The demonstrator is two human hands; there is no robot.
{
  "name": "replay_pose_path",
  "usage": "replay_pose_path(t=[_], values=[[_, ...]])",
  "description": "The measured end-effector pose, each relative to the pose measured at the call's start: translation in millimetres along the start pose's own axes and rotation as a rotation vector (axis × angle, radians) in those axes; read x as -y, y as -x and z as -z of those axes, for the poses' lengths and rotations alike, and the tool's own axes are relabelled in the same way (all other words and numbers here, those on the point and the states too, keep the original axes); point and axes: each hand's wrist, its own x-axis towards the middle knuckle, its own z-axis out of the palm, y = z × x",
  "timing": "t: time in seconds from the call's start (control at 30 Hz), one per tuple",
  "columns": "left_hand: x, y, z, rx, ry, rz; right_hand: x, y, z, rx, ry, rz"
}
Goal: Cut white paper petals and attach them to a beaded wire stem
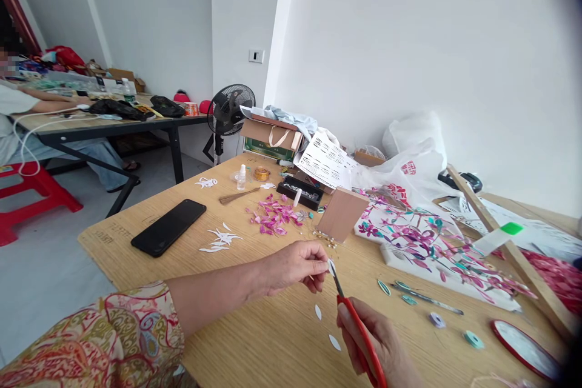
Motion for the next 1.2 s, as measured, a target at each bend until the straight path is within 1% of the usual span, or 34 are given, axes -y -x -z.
replay_pose_path(t=[0.23,0.4,0.5,0.67,0.87,1.03,1.2], values=[[0.7,-0.3,1.9,0.03,0.071,0.018,-6.1,-0.7,0.8,0.023,-0.031,-0.016],[1.0,-0.1,3.2,0.028,0.083,0.033,-5.7,0.4,-0.3,0.001,-0.049,0.0],[1.4,-0.4,4.3,0.046,0.094,0.032,-5.1,0.2,-0.4,-0.013,-0.046,0.012],[2.8,-1.8,6.5,0.068,0.095,0.039,-6.9,-1.5,0.5,-0.003,-0.036,0.014],[4.5,-2.7,8.0,0.079,0.094,0.03,-10.6,-2.7,-1.6,-0.035,-0.013,0.005],[5.2,-3.8,8.4,0.083,0.088,0.032,-9.0,-0.7,-4.0,-0.117,0.031,0.008],[4.5,-3.8,7.8,0.078,0.083,0.041,-8.9,0.3,-5.5,-0.152,0.051,0.024]])
